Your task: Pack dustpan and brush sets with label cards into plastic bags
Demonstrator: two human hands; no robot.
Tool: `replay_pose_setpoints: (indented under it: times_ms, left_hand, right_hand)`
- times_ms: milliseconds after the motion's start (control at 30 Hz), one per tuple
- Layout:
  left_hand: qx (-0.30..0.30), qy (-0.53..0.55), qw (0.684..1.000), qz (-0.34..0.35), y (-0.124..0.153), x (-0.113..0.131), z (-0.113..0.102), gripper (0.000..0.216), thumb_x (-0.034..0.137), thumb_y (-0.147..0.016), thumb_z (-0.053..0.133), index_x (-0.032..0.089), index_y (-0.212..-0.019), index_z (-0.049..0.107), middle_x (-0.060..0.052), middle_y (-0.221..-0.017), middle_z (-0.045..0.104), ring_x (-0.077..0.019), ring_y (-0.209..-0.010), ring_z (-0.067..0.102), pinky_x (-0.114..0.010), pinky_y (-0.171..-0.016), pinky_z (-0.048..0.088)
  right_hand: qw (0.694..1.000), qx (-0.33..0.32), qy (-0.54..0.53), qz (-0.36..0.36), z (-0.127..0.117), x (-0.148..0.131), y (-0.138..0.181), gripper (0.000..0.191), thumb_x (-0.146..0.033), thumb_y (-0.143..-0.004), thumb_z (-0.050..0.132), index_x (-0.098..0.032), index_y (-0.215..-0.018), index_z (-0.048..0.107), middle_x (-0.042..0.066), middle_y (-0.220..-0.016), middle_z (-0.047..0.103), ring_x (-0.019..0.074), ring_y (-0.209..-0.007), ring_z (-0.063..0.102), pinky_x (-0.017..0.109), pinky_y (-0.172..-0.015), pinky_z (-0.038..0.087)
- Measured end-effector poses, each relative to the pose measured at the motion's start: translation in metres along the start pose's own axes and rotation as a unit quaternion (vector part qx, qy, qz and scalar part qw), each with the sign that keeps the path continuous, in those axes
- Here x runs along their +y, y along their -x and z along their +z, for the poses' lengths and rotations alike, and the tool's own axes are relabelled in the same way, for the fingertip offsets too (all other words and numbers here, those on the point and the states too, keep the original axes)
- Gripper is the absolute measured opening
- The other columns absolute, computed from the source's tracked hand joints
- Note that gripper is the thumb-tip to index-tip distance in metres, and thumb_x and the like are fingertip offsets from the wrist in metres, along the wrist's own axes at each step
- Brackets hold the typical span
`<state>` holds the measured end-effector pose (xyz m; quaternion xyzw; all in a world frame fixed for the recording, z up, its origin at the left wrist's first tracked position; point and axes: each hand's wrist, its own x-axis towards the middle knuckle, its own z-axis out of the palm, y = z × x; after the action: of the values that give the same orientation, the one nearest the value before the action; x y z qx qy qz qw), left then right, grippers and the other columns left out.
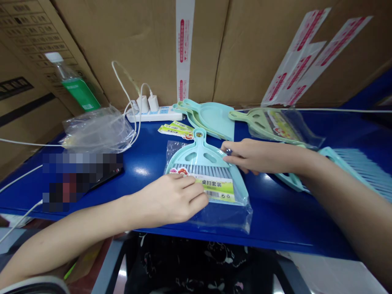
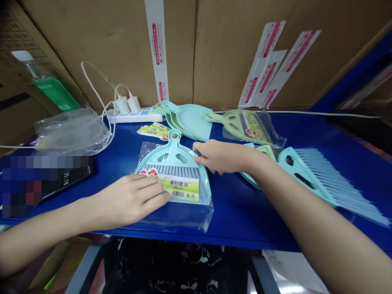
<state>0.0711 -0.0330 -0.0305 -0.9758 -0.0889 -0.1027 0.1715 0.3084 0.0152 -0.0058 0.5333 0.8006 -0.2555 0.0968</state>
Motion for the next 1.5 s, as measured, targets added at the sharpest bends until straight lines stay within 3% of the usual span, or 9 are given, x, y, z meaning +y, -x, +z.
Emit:
replay_pose_setpoints:
  times_ms: [233,467,633,867,1133,1300,1400,1500]
  left_hand:
    - [-0.075,0.089,0.993,-0.020,0.001,0.001,-0.002,0.016,0.017,-0.090,0.043,0.014,-0.092,0.059,-0.006,-0.084,0.066,-0.0175,-0.073,0.059,-0.029,-0.064,0.050]
    - [-0.069,0.062,0.996,-0.020,0.002,-0.002,0.003,0.016,0.006,-0.088,0.044,0.014,-0.094,0.056,-0.003,-0.082,0.063,-0.0158,-0.067,0.059,-0.028,-0.061,0.049]
    - [-0.118,0.044,0.991,-0.048,0.001,-0.002,0.003,0.020,0.007,-0.088,0.042,0.015,-0.100,0.055,-0.005,-0.088,0.062,-0.0162,-0.069,0.061,-0.027,-0.061,0.051]
    - [-0.142,0.039,0.987,-0.058,0.000,-0.006,0.003,0.025,0.006,-0.084,0.048,0.014,-0.107,0.056,-0.007,-0.094,0.062,-0.0176,-0.071,0.063,-0.029,-0.063,0.053]
    - [-0.116,0.041,0.990,-0.065,0.001,-0.011,0.007,0.022,0.007,-0.084,0.051,0.013,-0.104,0.057,-0.007,-0.094,0.063,-0.0185,-0.069,0.064,-0.031,-0.063,0.054]
    - [-0.112,0.040,0.990,-0.078,0.001,-0.011,0.007,0.017,0.010,-0.086,0.049,0.014,-0.101,0.057,-0.005,-0.088,0.064,-0.0173,-0.064,0.063,-0.030,-0.061,0.053]
    - [-0.110,0.041,0.990,-0.079,0.000,-0.012,0.007,0.011,0.011,-0.087,0.048,0.013,-0.093,0.057,-0.004,-0.080,0.062,-0.0159,-0.060,0.060,-0.028,-0.060,0.051]
    - [-0.120,0.047,0.988,-0.081,0.000,-0.011,0.006,0.009,0.012,-0.088,0.047,0.014,-0.088,0.056,-0.002,-0.074,0.060,-0.0151,-0.058,0.058,-0.028,-0.061,0.051]
  right_hand:
    - [1.000,-0.010,-0.015,0.001,-0.003,-0.004,0.002,0.013,-0.031,-0.093,0.033,-0.022,-0.089,0.042,-0.004,-0.050,0.055,0.0144,-0.042,0.055,0.027,-0.047,0.042]
    - [0.999,-0.027,-0.018,0.000,-0.004,-0.006,0.004,0.012,-0.025,-0.095,0.031,-0.022,-0.090,0.042,-0.003,-0.053,0.055,0.0134,-0.043,0.055,0.026,-0.048,0.043]
    - [1.000,-0.018,-0.019,-0.005,-0.002,-0.005,0.000,0.017,-0.026,-0.096,0.030,-0.019,-0.100,0.045,-0.001,-0.058,0.058,0.0132,-0.045,0.055,0.025,-0.048,0.044]
    - [0.998,0.035,-0.009,-0.047,0.000,-0.001,-0.003,0.031,-0.027,-0.095,0.029,-0.017,-0.115,0.050,-0.001,-0.058,0.058,0.0146,-0.047,0.055,0.026,-0.048,0.041]
    - [0.989,0.092,0.083,-0.079,0.003,0.001,-0.004,0.048,-0.031,-0.093,0.030,-0.017,-0.136,0.045,0.004,-0.069,0.059,0.0194,-0.059,0.054,0.030,-0.057,0.039]
    - [0.978,0.154,0.125,-0.065,0.001,-0.011,0.006,0.040,-0.031,-0.088,0.042,-0.013,-0.121,0.055,0.003,-0.065,0.057,0.0197,-0.058,0.051,0.030,-0.055,0.033]
    - [0.982,0.095,0.069,-0.149,0.001,-0.020,0.012,0.022,-0.035,-0.087,0.050,-0.018,-0.094,0.060,0.000,-0.061,0.054,0.0149,-0.053,0.047,0.028,-0.055,0.033]
    - [0.978,0.016,0.023,-0.209,0.005,-0.025,0.014,0.014,-0.031,-0.086,0.054,-0.020,-0.076,0.056,-0.002,-0.061,0.055,0.0127,-0.054,0.048,0.026,-0.056,0.033]
